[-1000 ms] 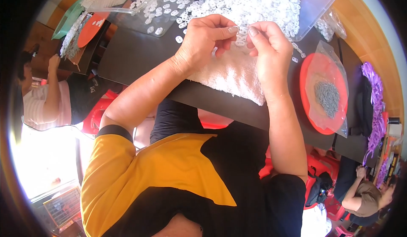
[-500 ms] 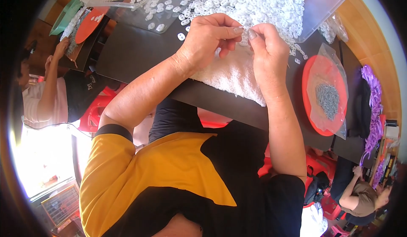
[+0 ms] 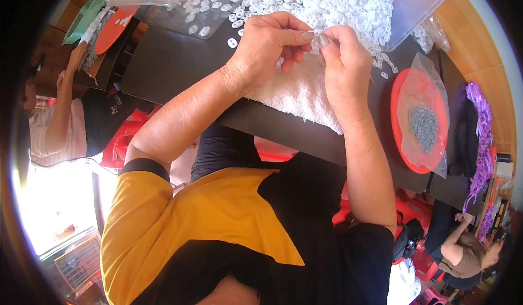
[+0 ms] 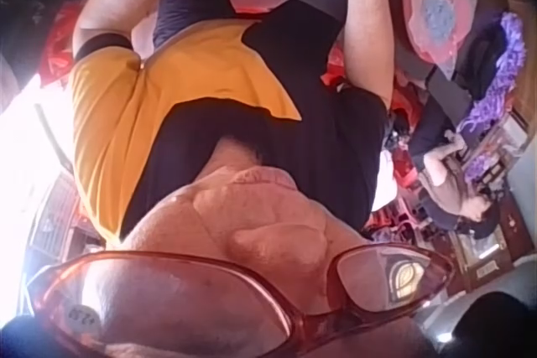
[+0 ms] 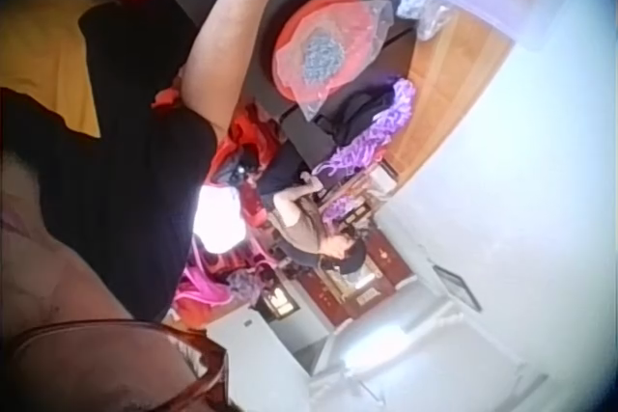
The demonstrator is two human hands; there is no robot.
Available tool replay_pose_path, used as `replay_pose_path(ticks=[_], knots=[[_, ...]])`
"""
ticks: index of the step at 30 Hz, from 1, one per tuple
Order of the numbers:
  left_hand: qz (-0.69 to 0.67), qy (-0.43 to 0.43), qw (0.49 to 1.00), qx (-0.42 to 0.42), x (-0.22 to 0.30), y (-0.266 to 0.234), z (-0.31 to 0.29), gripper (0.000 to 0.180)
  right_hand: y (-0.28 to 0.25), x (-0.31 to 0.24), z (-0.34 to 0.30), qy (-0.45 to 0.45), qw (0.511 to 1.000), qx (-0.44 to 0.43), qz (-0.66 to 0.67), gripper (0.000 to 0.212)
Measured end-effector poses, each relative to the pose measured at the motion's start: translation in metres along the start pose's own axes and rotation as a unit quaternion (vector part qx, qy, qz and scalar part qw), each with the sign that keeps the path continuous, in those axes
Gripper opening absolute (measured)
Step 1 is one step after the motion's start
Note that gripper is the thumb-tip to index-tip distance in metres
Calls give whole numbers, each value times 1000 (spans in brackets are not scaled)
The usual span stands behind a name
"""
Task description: Assembling small white plastic components by hand.
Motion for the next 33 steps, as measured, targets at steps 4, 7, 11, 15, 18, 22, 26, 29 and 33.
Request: replay_pose_path(ticks=[4, 7, 11, 15, 18, 22, 26, 29, 33], knots=[[21, -4, 1000, 11, -3, -1, -1, 8, 5, 6, -1, 16, 1000, -11, 23, 8], [68, 11, 998, 12, -3, -2, -1, 8, 9, 9, -3, 38, 998, -26, 47, 9], [117, 28, 993, 15, 1, -3, -1, 9, 13, 9, -2, 78, 991, -42, 101, 9], [120, 3, 993, 19, -1, -1, -1, 9, 13, 12, -1, 92, 987, -38, 128, 9], [92, -23, 995, 17, -4, -2, -1, 10, 11, 14, -2, 105, 986, -39, 125, 9], [66, -30, 997, 12, -6, -4, 0, 10, 11, 13, -1, 99, 988, -44, 112, 9], [67, -22, 997, 19, -6, -4, 0, 10, 11, 12, -2, 92, 992, -56, 63, 7], [66, -20, 997, 17, -7, -3, 1, 10, 9, 11, -1, 20, 999, -42, 14, 7], [78, -19, 997, 17, -7, -3, 0, 10, 9, 4, -1, -37, 998, -24, -51, 7]])
Point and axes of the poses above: each hand's wrist, its own z-axis towards the middle knuckle, its own y-axis out of the palm, x = y × z, the point moved 7 cm from there along z, towards the middle knuckle, and after that the axes turned 5 degrees about -x, right-handed, at the moved point
